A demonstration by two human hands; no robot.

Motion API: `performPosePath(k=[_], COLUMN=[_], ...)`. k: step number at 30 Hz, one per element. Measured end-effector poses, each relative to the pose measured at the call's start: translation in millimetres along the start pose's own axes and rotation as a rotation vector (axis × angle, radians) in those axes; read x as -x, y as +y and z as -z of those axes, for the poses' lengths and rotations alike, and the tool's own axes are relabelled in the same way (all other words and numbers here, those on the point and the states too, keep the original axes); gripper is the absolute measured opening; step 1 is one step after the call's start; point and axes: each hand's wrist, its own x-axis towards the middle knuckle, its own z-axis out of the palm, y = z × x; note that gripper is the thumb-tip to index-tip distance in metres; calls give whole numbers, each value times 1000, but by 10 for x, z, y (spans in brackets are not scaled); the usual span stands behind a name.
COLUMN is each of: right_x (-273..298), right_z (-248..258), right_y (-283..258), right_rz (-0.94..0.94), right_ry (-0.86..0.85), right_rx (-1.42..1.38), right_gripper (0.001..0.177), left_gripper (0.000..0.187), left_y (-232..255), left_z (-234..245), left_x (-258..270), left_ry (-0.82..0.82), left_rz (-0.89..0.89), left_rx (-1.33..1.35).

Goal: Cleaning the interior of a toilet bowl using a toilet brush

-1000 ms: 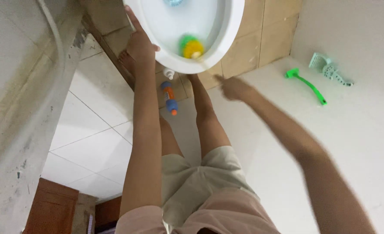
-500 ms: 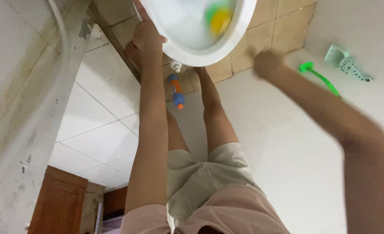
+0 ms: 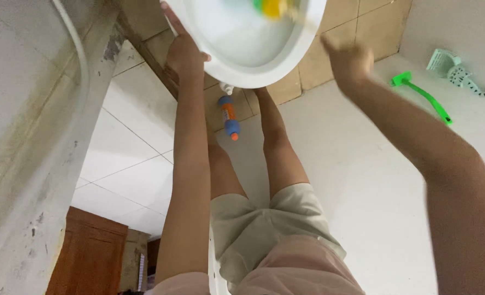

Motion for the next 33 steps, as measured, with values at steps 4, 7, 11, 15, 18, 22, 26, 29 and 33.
performPosePath(k=[4,7,11,15,18,22,26,29,33], right_x=[-518,-424,-689,-951,-1294,-1872,-2441,-2433,-1915], right_z=[508,747,613,562,686,811,488,315,727], right_y=[-339,-645,-590,-714,-976,-1169,-1519,-1764,-1361], right_rz=[47,220,135,-2,-153,-10,-208,-209,34], right_ry=[-705,-955,-669,-624,-658,-768,-821,-658,-770], right_rx=[-529,-822,-321,-166,-598,-817,-862,-979,-991], right_gripper=[86,91,100,101,46,31,54,39,72], left_gripper=[114,106,80,124,69,139,158,158,158], left_y=[-25,-29,-42,-137,2,-15,39,2,-29], left_z=[-13,-12,5,25,280,283,358,328,222], left_x=[-54,-50,-19,123,125,181,287,280,221], left_ry=[43,-10,3,54,-41,-86,-54,-40,-9], left_rz=[3,-1,-15,-18,-7,-5,62,25,-19], left_rx=[32,42,25,82,145,66,84,67,178])
